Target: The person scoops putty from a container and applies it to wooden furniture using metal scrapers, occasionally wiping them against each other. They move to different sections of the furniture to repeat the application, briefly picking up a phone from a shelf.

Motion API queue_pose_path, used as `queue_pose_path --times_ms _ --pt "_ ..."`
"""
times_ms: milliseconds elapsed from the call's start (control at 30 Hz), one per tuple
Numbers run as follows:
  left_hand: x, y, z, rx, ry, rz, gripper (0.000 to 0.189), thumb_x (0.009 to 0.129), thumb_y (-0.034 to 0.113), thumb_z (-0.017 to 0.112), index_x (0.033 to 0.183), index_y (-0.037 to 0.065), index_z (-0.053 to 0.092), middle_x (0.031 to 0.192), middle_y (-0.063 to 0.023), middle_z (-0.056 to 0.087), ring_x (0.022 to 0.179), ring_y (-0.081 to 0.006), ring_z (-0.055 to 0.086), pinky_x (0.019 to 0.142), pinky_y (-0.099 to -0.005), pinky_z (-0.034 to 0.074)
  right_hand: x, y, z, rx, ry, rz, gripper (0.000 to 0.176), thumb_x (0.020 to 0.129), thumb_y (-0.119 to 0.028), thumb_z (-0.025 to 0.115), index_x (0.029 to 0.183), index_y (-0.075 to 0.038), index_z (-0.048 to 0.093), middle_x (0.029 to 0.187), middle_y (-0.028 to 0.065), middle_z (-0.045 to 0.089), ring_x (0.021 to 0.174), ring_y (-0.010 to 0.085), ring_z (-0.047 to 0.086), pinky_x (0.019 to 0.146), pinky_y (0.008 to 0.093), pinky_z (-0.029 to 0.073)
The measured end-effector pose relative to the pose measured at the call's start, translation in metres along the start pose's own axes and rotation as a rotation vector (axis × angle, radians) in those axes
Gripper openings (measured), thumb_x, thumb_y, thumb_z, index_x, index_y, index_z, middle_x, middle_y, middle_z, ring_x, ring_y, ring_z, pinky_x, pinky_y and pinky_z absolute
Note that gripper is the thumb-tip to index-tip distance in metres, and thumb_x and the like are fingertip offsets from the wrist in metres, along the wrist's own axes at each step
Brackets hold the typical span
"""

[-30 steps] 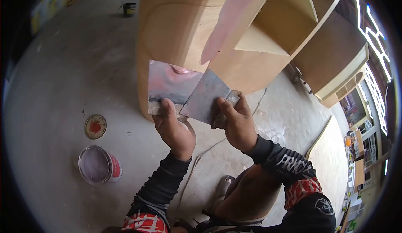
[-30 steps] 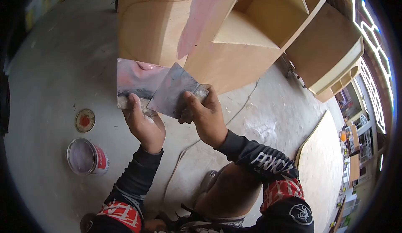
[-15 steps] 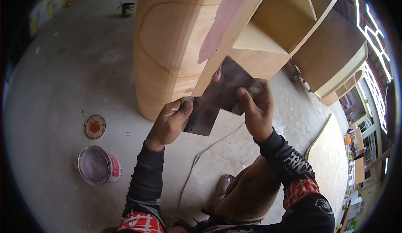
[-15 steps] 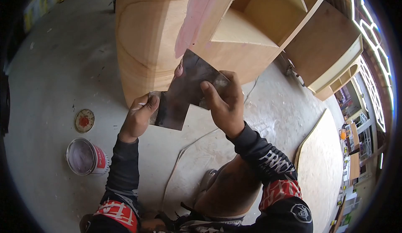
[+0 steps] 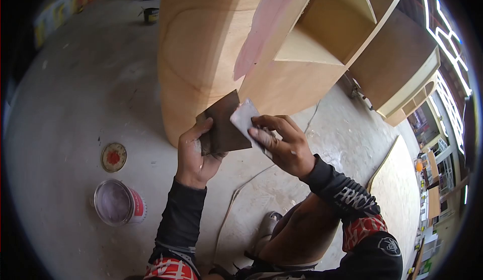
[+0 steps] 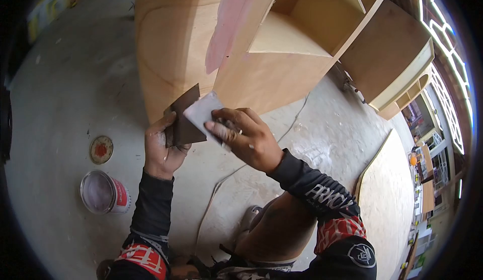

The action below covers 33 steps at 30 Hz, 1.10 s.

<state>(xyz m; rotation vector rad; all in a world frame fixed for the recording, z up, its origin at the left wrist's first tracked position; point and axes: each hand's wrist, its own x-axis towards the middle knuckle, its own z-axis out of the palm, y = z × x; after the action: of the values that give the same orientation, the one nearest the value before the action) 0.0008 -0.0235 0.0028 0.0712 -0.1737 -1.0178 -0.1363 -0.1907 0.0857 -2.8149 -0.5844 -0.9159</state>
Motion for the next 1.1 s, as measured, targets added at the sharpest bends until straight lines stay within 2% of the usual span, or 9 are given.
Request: queue_pose_path --times_ms 167,200,333,433,533,633,767,833,1100 --pt "-0.001 -0.002 0.026 0.152 0.152 0.454 0.027 0.093 0.014 0.058 0.119 0.007 0.06 0.116 -0.0111 0.064 0.107 -0.0214 0.062 0.09 -0.0396 0.05 -0.035 0.032 0.019 0.198 -0.136 0.373 0.037 0.084 0.0 0.063 0.12 -0.009 0.065 0.093 0.0096 0.066 0.08 0.0203 0.062 0.071 0.0321 0.053" --pt "0.001 0.001 0.018 0.25 0.094 0.545 0.028 0.094 0.016 0.06 0.119 0.004 0.056 0.122 -0.0078 0.06 0.113 -0.0212 0.057 0.097 -0.0363 0.045 -0.037 0.034 0.016 0.362 -0.158 0.734 0.023 0.092 -0.004 0.057 0.114 -0.003 0.065 0.085 0.0061 0.065 0.073 0.0131 0.061 0.067 0.0271 0.05" --pt "0.003 0.001 -0.003 1.607 0.232 1.196 0.038 0.097 0.018 0.055 0.128 -0.004 0.049 0.122 -0.0089 0.058 0.113 -0.0179 0.053 0.101 -0.0319 0.038 -0.012 0.003 -0.002 1.274 0.287 1.032 0.018 0.096 -0.012 0.059 0.108 0.002 0.06 0.086 -0.0009 0.063 0.072 0.0053 0.057 0.062 0.0234 0.047" --pt "0.005 -0.014 0.016 0.856 0.07 0.833 0.039 0.1 0.023 0.049 0.128 -0.005 0.049 0.124 -0.0097 0.057 0.113 -0.0175 0.052 0.101 -0.0303 0.037 -0.009 -0.01 0.001 1.28 0.244 1.065 0.02 0.096 -0.015 0.061 0.107 0.001 0.059 0.086 -0.0007 0.062 0.072 0.0064 0.057 0.061 0.0233 0.046" --pt "-0.005 -0.008 0.026 1.109 -0.093 0.584 0.04 0.103 0.029 0.046 0.126 -0.003 0.053 0.122 -0.0077 0.059 0.112 -0.0138 0.051 0.099 -0.0282 0.037 -0.019 0.003 0.005 1.169 0.135 1.094 0.023 0.097 -0.016 0.06 0.111 0.002 0.058 0.095 0.0006 0.063 0.082 0.0067 0.058 0.071 0.0238 0.048" --pt "-0.007 0.0 0.014 1.393 -0.13 0.365 0.042 0.103 0.033 0.046 0.124 -0.002 0.054 0.113 -0.003 0.061 0.101 -0.0108 0.052 0.091 -0.0254 0.039 0.011 -0.003 -0.012 1.254 0.495 1.002 0.019 0.096 -0.017 0.061 0.106 0.0 0.06 0.092 -0.0007 0.063 0.08 0.0071 0.059 0.066 0.022 0.047" --pt "-0.001 -0.009 0.011 1.384 -0.023 0.517 0.03 0.104 0.03 0.045 0.088 0.006 0.054 0.069 0.0098 0.035 0.061 -0.0021 0.029 0.053 -0.0217 0.025 0.036 0.08 -0.077 0.403 0.466 0.492 0.021 0.096 -0.009 0.057 0.113 0.004 0.058 0.105 0.0019 0.063 0.098 0.0111 0.057 0.084 0.0287 0.048" --pt "-0.001 -0.008 0.012 1.22 0.027 0.481 0.032 0.103 0.032 0.047 0.083 0.007 0.052 0.07 0.0105 0.035 0.064 -0.0025 0.029 0.056 -0.0217 0.025 0.092 0.096 -0.122 -0.323 0.435 0.376 0.025 0.092 -0.003 0.052 0.116 0.003 0.057 0.1 0.0195 0.067 0.091 0.0332 0.065 0.082 0.0337 0.05" --pt "0.006 -0.011 0.004 1.189 -0.016 0.388 0.034 0.103 0.035 0.047 0.101 0.003 0.059 0.068 0.0101 0.038 0.062 -0.0024 0.03 0.055 -0.0205 0.027 0.205 0.152 -0.18 -0.614 0.481 -0.047 0.032 0.089 -0.008 0.053 0.12 -0.007 0.063 0.111 0.0157 0.067 0.103 0.0348 0.06 0.091 0.0423 0.046"
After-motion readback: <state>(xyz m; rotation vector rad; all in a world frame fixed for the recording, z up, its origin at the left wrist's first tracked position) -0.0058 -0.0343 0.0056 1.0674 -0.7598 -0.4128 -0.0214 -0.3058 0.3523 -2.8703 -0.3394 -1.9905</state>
